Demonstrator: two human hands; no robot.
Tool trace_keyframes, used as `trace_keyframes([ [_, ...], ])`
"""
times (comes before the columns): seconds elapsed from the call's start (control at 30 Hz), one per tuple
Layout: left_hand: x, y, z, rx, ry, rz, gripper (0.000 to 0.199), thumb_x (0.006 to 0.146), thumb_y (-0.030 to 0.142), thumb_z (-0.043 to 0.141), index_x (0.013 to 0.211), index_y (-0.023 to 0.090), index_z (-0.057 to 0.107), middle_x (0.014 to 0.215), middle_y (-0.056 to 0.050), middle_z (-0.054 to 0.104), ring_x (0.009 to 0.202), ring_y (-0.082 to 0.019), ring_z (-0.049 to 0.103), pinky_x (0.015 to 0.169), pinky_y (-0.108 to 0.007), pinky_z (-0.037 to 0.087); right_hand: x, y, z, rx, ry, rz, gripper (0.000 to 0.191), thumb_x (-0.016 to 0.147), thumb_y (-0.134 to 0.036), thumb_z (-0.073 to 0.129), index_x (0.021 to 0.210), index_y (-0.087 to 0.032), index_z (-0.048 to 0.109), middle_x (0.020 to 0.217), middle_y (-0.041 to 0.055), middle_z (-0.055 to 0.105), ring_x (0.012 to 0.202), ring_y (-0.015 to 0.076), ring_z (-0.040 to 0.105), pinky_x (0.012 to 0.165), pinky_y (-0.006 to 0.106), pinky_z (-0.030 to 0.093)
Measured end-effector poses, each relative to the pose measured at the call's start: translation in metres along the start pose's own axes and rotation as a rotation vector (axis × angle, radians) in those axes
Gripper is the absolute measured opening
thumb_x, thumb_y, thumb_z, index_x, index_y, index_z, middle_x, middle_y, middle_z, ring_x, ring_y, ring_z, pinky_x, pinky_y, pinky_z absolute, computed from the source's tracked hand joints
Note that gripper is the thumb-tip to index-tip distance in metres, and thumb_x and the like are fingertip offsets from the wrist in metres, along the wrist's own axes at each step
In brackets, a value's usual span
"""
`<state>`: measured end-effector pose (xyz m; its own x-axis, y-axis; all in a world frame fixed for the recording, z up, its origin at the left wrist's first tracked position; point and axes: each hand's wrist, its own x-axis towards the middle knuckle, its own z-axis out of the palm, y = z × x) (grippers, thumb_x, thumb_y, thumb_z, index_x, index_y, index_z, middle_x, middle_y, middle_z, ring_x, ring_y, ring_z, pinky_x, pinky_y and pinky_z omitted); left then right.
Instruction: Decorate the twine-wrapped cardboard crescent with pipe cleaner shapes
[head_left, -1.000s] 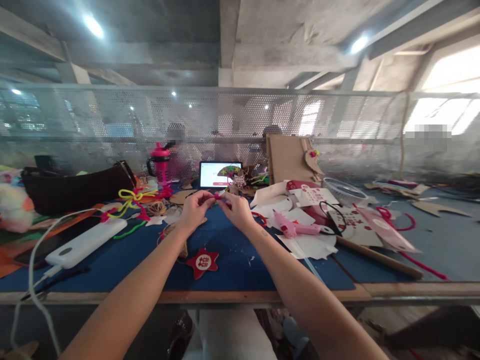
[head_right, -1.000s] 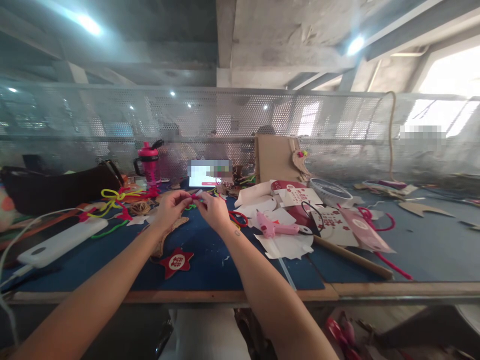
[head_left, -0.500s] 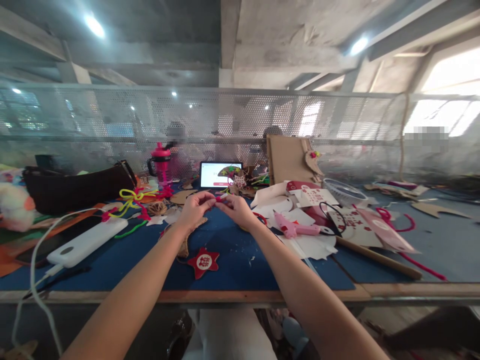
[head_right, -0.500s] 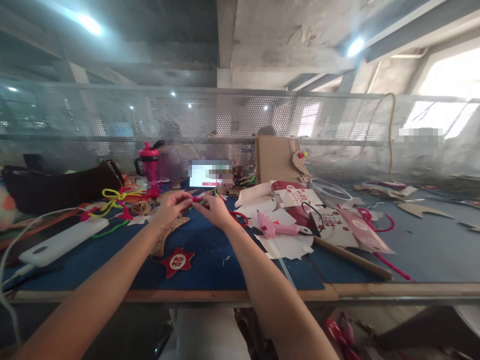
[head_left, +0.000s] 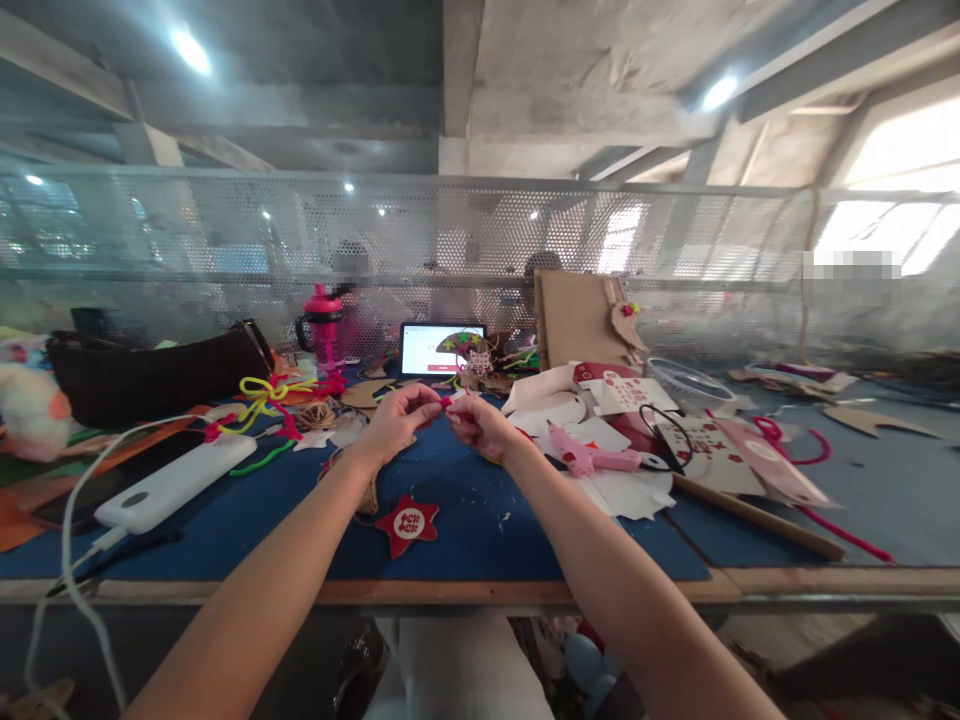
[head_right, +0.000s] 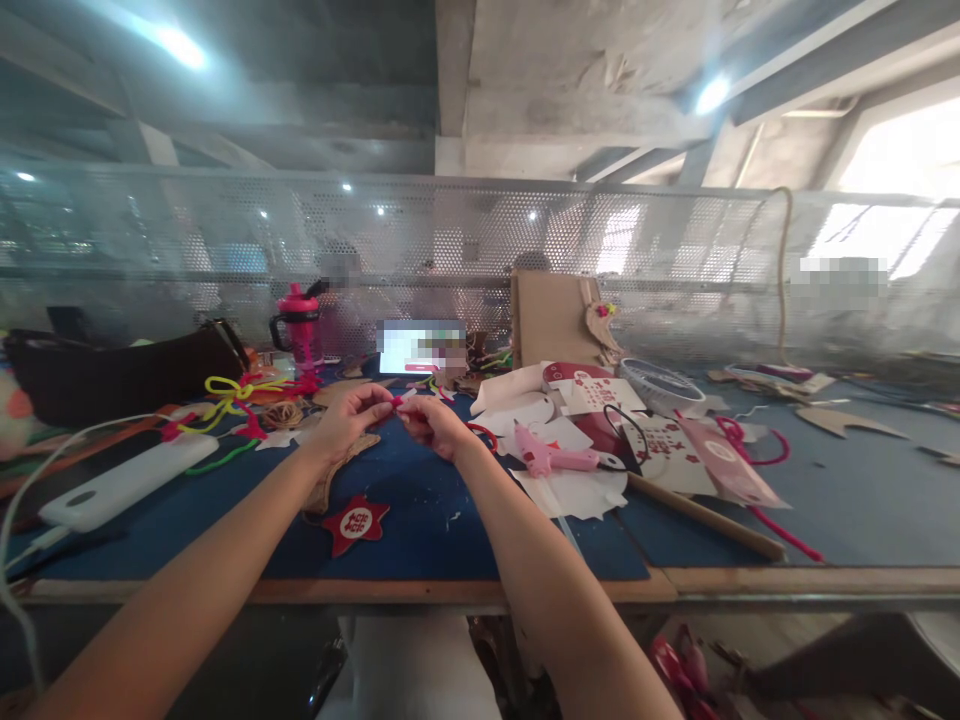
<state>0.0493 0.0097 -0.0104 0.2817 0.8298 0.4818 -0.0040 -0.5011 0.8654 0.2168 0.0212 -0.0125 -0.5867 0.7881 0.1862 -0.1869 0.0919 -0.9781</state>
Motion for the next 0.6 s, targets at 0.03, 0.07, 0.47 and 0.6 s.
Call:
trace_keyframes([
  [0.03,-0.0001,0.0001,0.0009,-0.009,0.002,-0.003,0.024,0.072,0.038,0.068,0.079,0.015,0.061,0.062,0.003,0.051,0.053,-0.008,0.042,0.049,-0.021,0.032,-0.0004,-0.0004,0.0004,0.009,-0.016,0.015,0.029,0.073,-0.033,0.051,0.054,-0.02,0.033,0.042,-0.0097,0.019,0.039,0.0057,0.013,0.04,0.023,0.011],
  [0.07,-0.0002,0.0003,0.0015,-0.013,0.008,-0.002,0.024,0.073,0.038,0.067,0.079,0.016,0.061,0.062,0.003,0.051,0.053,-0.008,0.042,0.049,-0.021,0.032,-0.0011,-0.0014,0.0012,-0.002,-0.021,0.011,0.029,0.074,-0.035,0.051,0.055,-0.02,0.034,0.042,-0.0094,0.019,0.04,0.006,0.014,0.041,0.023,0.011],
  [0.47,0.0028,-0.005,-0.0001,0.009,0.193,0.009,0.028,0.071,0.042,0.068,0.081,0.017,0.06,0.07,0.001,0.056,0.063,-0.011,0.051,0.059,-0.023,0.041,-0.0017,-0.0007,0.0052,-0.972,0.376,-0.428,0.024,0.075,-0.027,0.052,0.098,-0.019,0.054,0.059,-0.0036,0.049,0.054,0.0118,0.043,0.055,0.022,0.03],
  [0.6,0.0034,-0.006,-0.0004,0.013,0.2,0.026,0.027,0.072,0.042,0.067,0.081,0.017,0.061,0.07,0.001,0.057,0.064,-0.011,0.052,0.061,-0.023,0.043,-0.0034,-0.0008,0.0057,-1.223,0.418,-0.491,0.024,0.086,-0.032,0.045,0.104,-0.02,0.055,0.079,0.0038,0.063,0.067,0.0166,0.056,0.062,0.024,0.034],
])
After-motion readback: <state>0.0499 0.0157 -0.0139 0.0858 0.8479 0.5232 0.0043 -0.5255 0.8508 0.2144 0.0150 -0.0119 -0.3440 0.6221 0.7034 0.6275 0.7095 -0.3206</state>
